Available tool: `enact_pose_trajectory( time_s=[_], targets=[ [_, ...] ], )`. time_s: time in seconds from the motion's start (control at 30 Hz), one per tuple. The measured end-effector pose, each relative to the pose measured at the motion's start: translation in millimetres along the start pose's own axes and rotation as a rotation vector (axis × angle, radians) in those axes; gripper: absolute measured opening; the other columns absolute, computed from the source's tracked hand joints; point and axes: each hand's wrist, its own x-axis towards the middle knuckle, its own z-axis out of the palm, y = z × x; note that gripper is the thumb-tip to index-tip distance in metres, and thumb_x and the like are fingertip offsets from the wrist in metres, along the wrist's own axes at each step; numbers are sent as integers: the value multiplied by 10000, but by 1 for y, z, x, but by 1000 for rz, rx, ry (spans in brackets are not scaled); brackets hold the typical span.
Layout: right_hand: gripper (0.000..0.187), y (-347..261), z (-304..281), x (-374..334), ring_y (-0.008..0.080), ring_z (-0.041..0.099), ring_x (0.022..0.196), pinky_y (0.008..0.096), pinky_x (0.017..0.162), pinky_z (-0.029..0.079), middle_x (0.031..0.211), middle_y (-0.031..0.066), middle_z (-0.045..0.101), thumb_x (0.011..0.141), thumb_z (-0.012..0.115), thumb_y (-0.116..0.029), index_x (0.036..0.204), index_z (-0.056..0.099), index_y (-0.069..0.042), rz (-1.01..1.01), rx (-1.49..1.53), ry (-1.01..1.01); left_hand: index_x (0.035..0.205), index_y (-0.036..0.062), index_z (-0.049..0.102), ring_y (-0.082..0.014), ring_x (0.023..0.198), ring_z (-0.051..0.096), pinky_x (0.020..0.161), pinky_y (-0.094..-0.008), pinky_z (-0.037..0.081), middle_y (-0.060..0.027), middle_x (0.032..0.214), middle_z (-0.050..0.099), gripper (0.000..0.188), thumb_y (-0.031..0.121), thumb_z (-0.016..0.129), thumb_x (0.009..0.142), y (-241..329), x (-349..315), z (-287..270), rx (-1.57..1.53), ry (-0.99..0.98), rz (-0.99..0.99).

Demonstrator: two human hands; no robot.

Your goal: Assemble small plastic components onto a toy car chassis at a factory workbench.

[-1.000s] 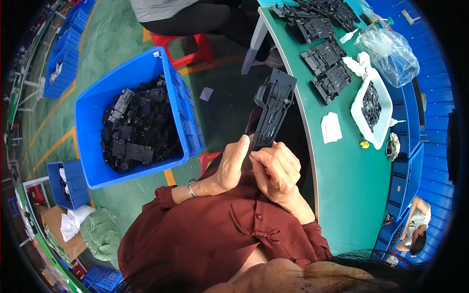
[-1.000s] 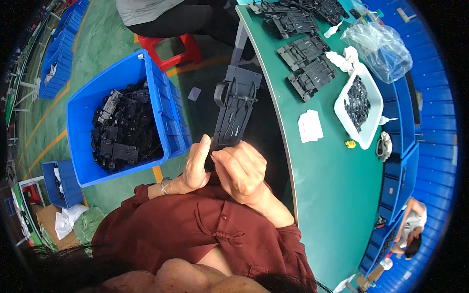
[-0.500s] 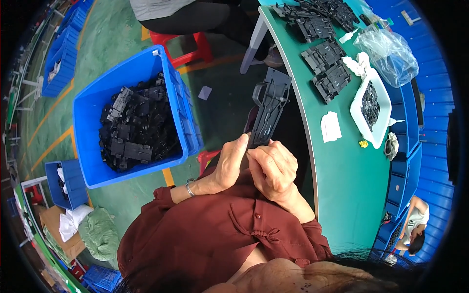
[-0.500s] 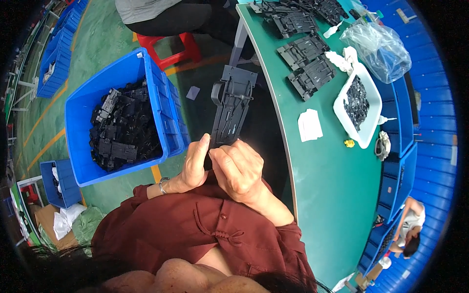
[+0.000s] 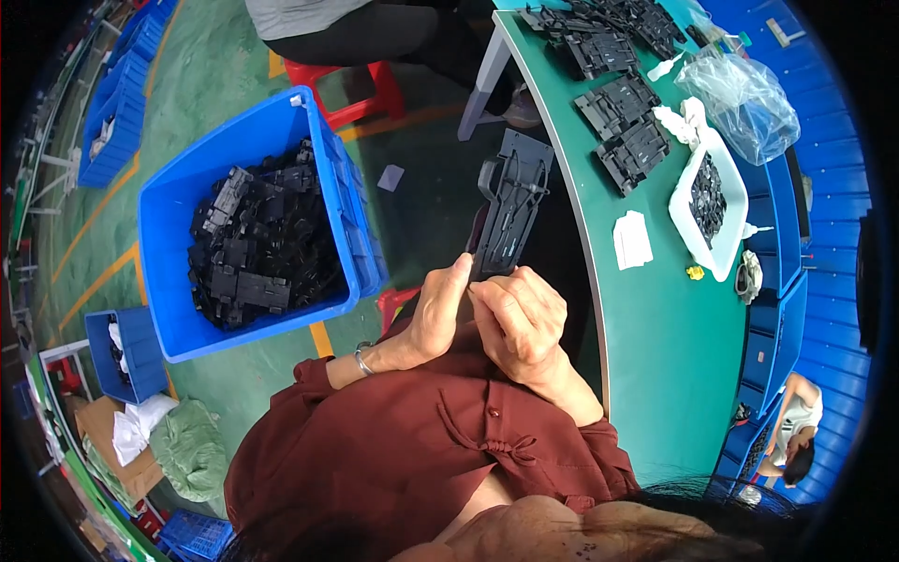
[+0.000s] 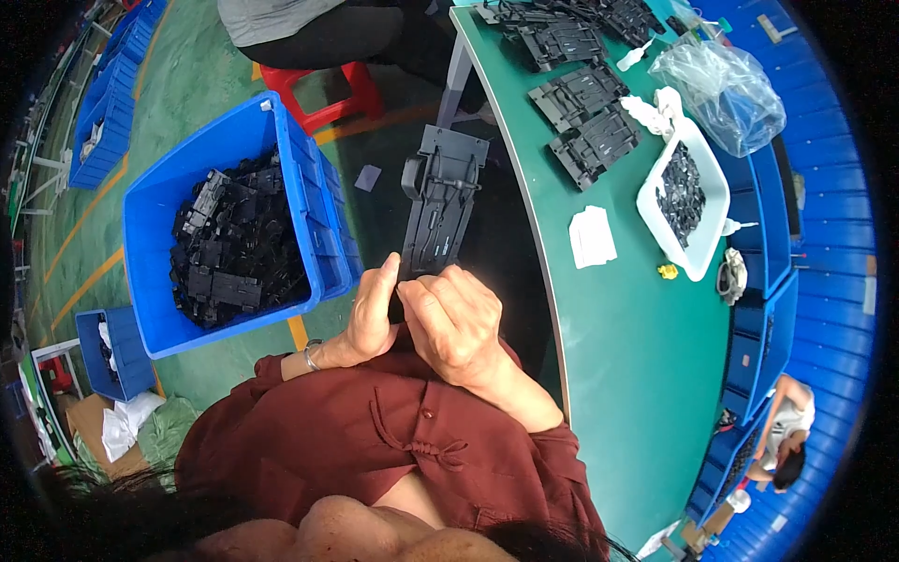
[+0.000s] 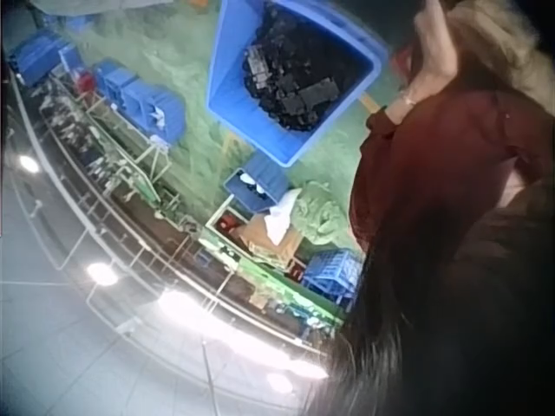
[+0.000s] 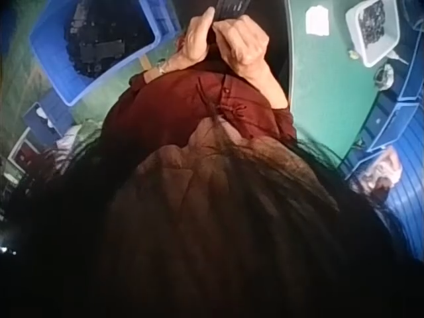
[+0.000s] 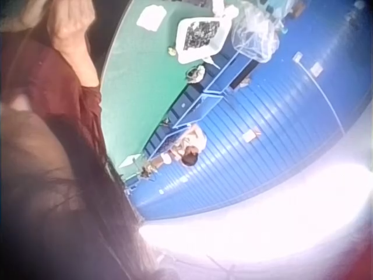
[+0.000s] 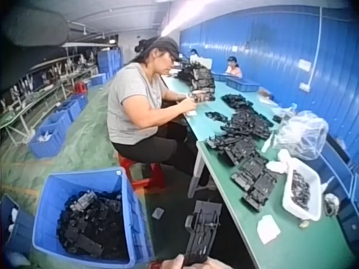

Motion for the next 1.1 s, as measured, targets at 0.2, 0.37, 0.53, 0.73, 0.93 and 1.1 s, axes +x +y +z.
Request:
enact_pose_trajectory(
  time_s=[0.2,0.37,0.53,0.73,0.93,1.1],
  targets=[
    [295,-2,0,1,222,591,595,305,530,462,761,97,651,617,755,147,870,658,30,5,10,-23,810,-20,572,-117,602,538,546,-315,388,-67,662,590,550,337,291,1120,-4,-2,2,-54,27,-12],
    [294,-5,0,2,227,599,600,307,532,465,762,98,655,618,759,145,871,662,31,1,13,-30,812,-30,567,-135,606,536,558,-334,390,-91,650,573,550,334,292,1119,-34,-7,5,-322,7,-86],
    [286,-6,1,2,231,609,605,311,537,476,758,98,659,627,761,145,872,665,33,8,26,-31,793,-41,543,-152,599,513,570,-358,387,-104,639,549,554,333,295,1118,-24,-9,2,9,50,60],
    [271,-9,2,2,234,611,609,312,543,482,759,97,659,641,761,143,869,665,32,2,15,-45,764,-35,525,-136,603,518,565,-354,385,-91,644,558,562,331,290,1120,-46,-12,4,-328,32,-63],
    [249,-11,1,1,244,621,635,318,564,494,775,91,660,671,760,130,872,662,21,8,-7,-42,770,-26,581,-111,657,581,589,-316,431,-76,702,624,603,339,258,1124,-41,-16,1,-325,-18,-104],
    [239,-13,0,-1,256,621,669,351,578,491,797,101,667,712,772,66,925,688,1,72,9,-33,1223,33,597,-192,1088,616,955,-362,518,-127,1132,646,474,418,341,1120,-32,-18,0,-718,-40,-309]
  ],
)
